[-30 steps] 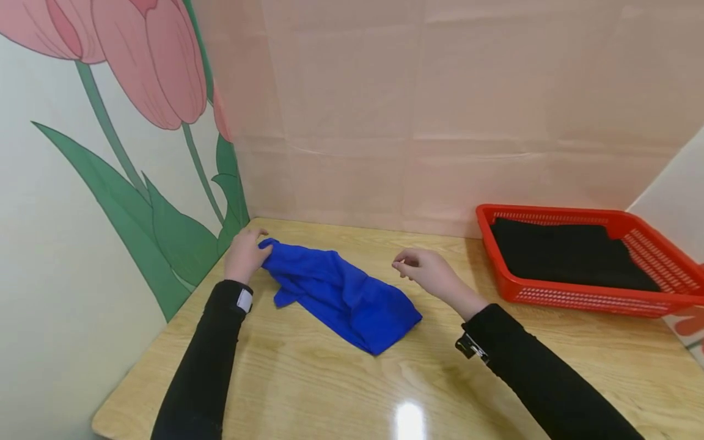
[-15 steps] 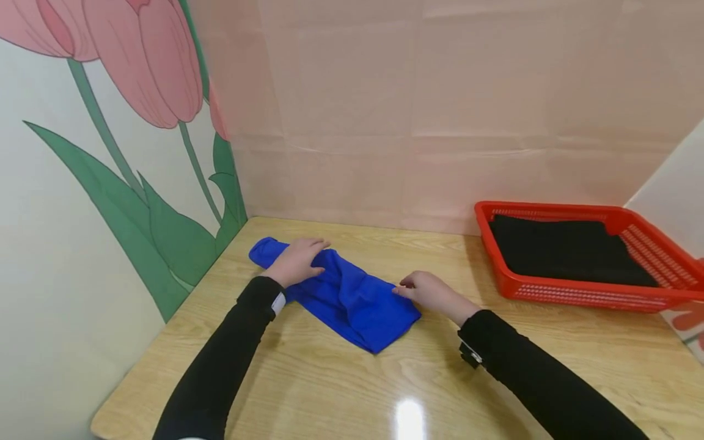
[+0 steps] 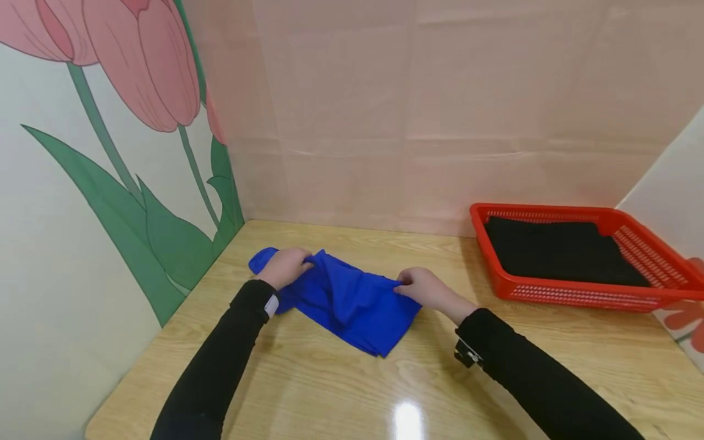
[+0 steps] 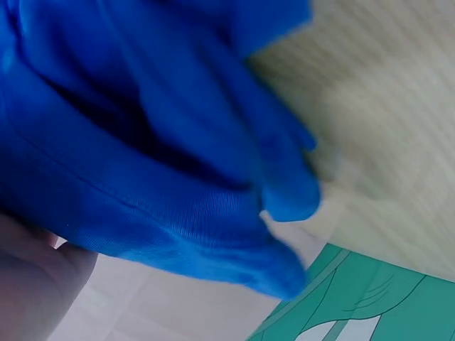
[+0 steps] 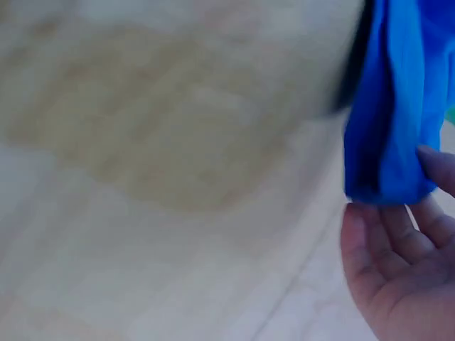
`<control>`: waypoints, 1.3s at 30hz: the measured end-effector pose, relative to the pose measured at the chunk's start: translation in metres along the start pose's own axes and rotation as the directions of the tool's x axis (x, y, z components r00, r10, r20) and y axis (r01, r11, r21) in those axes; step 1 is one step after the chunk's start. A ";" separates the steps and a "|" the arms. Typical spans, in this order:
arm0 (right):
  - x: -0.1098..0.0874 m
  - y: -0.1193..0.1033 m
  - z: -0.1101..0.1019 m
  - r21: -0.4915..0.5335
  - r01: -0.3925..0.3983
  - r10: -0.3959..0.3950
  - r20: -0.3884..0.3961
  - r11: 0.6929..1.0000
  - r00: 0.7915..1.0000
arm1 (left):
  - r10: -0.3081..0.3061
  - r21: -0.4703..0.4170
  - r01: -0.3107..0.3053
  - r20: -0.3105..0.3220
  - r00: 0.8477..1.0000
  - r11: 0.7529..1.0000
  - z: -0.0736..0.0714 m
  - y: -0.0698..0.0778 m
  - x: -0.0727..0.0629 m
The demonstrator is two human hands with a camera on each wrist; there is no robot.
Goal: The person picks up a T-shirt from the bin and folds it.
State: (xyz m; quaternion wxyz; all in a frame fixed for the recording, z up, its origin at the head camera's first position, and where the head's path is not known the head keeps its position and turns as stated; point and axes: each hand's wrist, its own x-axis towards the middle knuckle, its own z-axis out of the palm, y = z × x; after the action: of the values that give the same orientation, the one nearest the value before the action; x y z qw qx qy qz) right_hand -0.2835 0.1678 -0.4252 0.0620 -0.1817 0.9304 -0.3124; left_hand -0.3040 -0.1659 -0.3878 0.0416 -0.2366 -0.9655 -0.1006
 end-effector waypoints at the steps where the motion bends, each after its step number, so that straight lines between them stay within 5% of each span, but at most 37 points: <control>1: 0.000 -0.002 -0.005 0.014 0.009 -0.009 -0.030 1.000 1.000 | -0.006 -0.020 0.006 -0.012 1.000 1.000 -0.004 0.000 0.000; 9: 0.001 -0.004 -0.045 0.074 0.079 -0.054 -0.287 0.994 0.956 | -0.097 -0.236 0.068 -0.116 0.988 0.970 -0.043 0.011 -0.002; 14: -0.009 -0.014 -0.068 0.135 0.116 -0.052 -0.406 0.984 0.912 | -0.122 -0.333 0.044 -0.218 0.968 0.942 -0.061 0.026 0.000; 21: -0.024 -0.031 -0.104 0.127 0.131 -0.025 -0.617 0.983 0.787 | -0.104 -0.448 -0.062 -0.338 0.935 0.892 -0.081 0.056 0.003; 26: -0.032 -0.050 -0.130 0.167 0.136 0.029 -0.726 0.976 0.687 | -0.046 -0.428 -0.130 -0.378 0.925 0.894 -0.097 0.076 0.004; 29: -0.035 -0.060 -0.146 0.179 0.165 0.030 -0.759 0.970 0.650 | -0.034 -0.437 -0.148 -0.382 0.924 0.887 -0.105 0.084 0.006; 32: -0.036 -0.069 -0.161 0.176 0.193 0.010 -0.763 0.965 0.646 | -0.037 -0.465 -0.166 -0.396 0.918 0.869 -0.113 0.089 0.007; 39: -0.040 -0.089 -0.195 0.145 0.231 -0.046 -0.748 0.962 0.662 | -0.024 -0.463 -0.232 -0.482 0.876 0.856 -0.131 0.096 0.005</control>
State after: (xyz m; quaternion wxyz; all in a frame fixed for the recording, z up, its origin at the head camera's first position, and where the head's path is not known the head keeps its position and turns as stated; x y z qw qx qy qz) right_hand -0.2646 0.2261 -0.2156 -0.3227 -0.1024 0.8169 -0.4670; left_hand -0.2591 -0.1088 -0.2428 0.2168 -0.2609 -0.8502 -0.4027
